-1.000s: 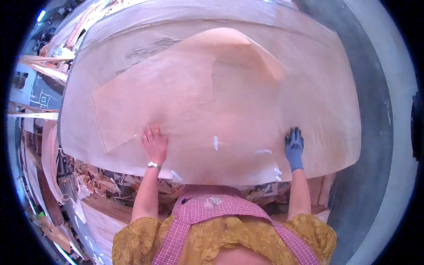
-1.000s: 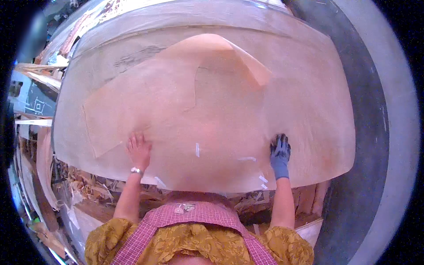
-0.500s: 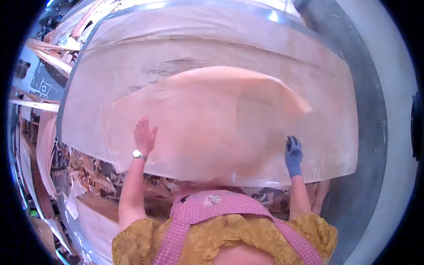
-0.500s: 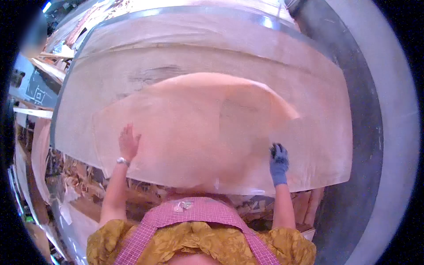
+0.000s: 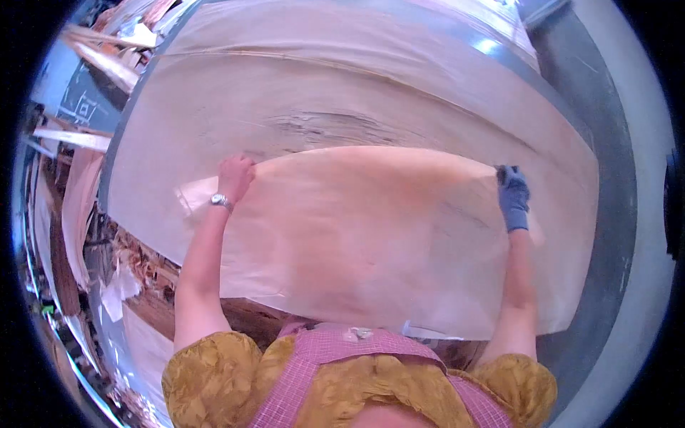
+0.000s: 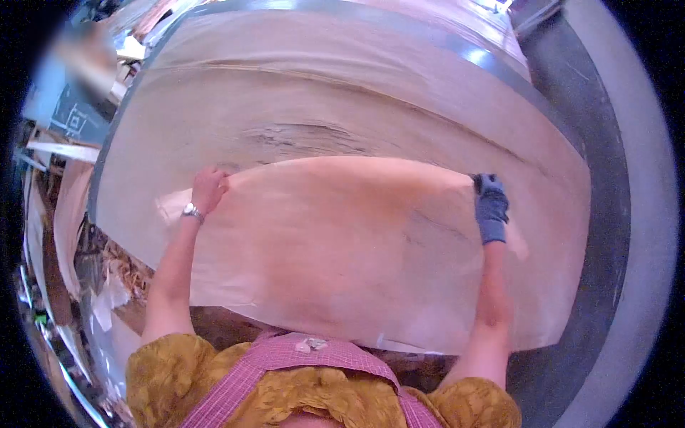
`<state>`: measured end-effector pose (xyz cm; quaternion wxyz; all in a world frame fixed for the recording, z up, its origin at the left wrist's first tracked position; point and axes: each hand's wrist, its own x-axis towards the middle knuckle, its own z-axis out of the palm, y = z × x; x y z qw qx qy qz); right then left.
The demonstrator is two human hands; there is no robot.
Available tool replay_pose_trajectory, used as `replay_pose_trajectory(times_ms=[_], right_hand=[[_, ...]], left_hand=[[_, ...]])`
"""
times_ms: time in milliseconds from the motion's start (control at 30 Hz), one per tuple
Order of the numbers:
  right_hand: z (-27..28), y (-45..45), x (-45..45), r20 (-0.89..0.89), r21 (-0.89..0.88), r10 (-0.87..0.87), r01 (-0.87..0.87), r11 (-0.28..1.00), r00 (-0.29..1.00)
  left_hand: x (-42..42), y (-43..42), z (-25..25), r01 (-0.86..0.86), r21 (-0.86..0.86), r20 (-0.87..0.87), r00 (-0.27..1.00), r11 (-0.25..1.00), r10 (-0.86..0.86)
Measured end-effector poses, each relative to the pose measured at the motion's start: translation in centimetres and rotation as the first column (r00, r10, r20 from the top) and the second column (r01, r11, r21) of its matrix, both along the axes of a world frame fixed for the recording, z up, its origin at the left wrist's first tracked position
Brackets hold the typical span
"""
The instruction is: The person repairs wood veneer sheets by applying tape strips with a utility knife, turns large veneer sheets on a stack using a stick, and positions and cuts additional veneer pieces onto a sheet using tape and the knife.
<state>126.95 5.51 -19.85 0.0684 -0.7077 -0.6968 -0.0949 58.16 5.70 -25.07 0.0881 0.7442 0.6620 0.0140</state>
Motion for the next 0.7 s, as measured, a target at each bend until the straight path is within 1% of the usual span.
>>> replay_pose_trajectory(times_ms=[67, 100, 167, 233, 300, 333, 367, 400, 433, 467, 500, 533, 567, 667, 700], right_hand=[[2.9, 1.2, -0.6, 0.051, -0.033, 0.012, -0.01, 0.999, 0.999], [3.6, 2.1, 0.0, 0.12, -0.038, 0.023, -0.018, 0.999, 0.992], [3.6, 5.1, 3.0, 0.158, 0.011, 0.037, -0.039, 0.999, 0.987], [5.0, 7.8, 4.5, 0.195, 0.059, 0.021, -0.033, 0.998, 0.981], [6.6, 10.1, 7.0, 0.206, 0.086, 0.006, -0.024, 0.996, 0.978], [7.4, 11.2, 9.0, 0.21, 0.111, -0.001, -0.023, 0.994, 0.978], [8.4, 12.2, 11.3, 0.211, 0.157, 0.032, -0.066, 0.985, 0.977], [9.6, 12.6, 13.3, 0.215, 0.202, 0.068, -0.112, 0.973, 0.974], [11.3, 12.1, 13.8, 0.178, 0.249, 0.062, -0.106, 0.963, 0.982], [13.2, 11.5, 13.9, 0.139, 0.295, 0.059, -0.098, 0.95, 0.989], [15.0, 10.8, 14.0, 0.125, 0.302, 0.032, -0.068, 0.951, 0.992], [16.4, 9.8, 14.1, 0.112, 0.31, 0.002, -0.037, 0.95, 0.994], [17.6, 8.7, 14.0, 0.162, 0.344, 0.0, -0.056, 0.937, 0.987], [18.3, 6.2, 17.6, 0.351, 0.397, 0.051, -0.198, 0.896, 0.935], [18.7, 4.9, 18.4, 0.327, 0.398, 0.056, -0.191, 0.897, 0.943]], left_hand=[[-0.4, 2.1, 1.1, 0.009, -0.086, 0.013, 1.0, 0.996, -0.008], [-0.4, 3.6, 1.9, 0.015, -0.126, 0.022, 1.0, 0.992, -0.012], [0.5, 7.3, 3.8, -0.047, -0.17, -0.01, 0.999, 0.984, 0.046], [1.2, 11.8, 6.2, -0.022, -0.065, -0.076, 0.997, 0.998, 0.017], [3.0, 16.1, 9.5, -0.108, 0.081, -0.126, 0.985, 0.991, 0.118], [3.1, 18.5, 10.3, -0.004, 0.32, -0.106, 0.994, 0.947, 0.039], [3.2, 20.0, 10.9, 0.088, 0.542, -0.099, 0.994, 0.836, -0.04], [5.2, 19.9, 14.0, 0.101, 0.568, -0.101, 0.993, 0.817, -0.053], [6.9, 19.8, 17.6, 0.111, 0.594, -0.104, 0.993, 0.797, -0.061], [7.6, 19.7, 19.4, 0.169, 0.684, -0.098, 0.985, 0.709, -0.14], [8.2, 19.7, 20.8, 0.216, 0.764, -0.101, 0.971, 0.608, -0.218], [8.7, 19.7, 21.4, 0.253, 0.832, -0.113, 0.949, 0.494, -0.295], [9.0, 19.1, 21.4, 0.238, 0.836, -0.141, 0.964, 0.494, -0.226], [9.6, 16.3, 19.2, 0.24, 0.834, -0.174, 0.969, 0.496, -0.175], [9.8, 15.2, 18.0, 0.261, 0.837, -0.201, 0.964, 0.481, -0.173]])
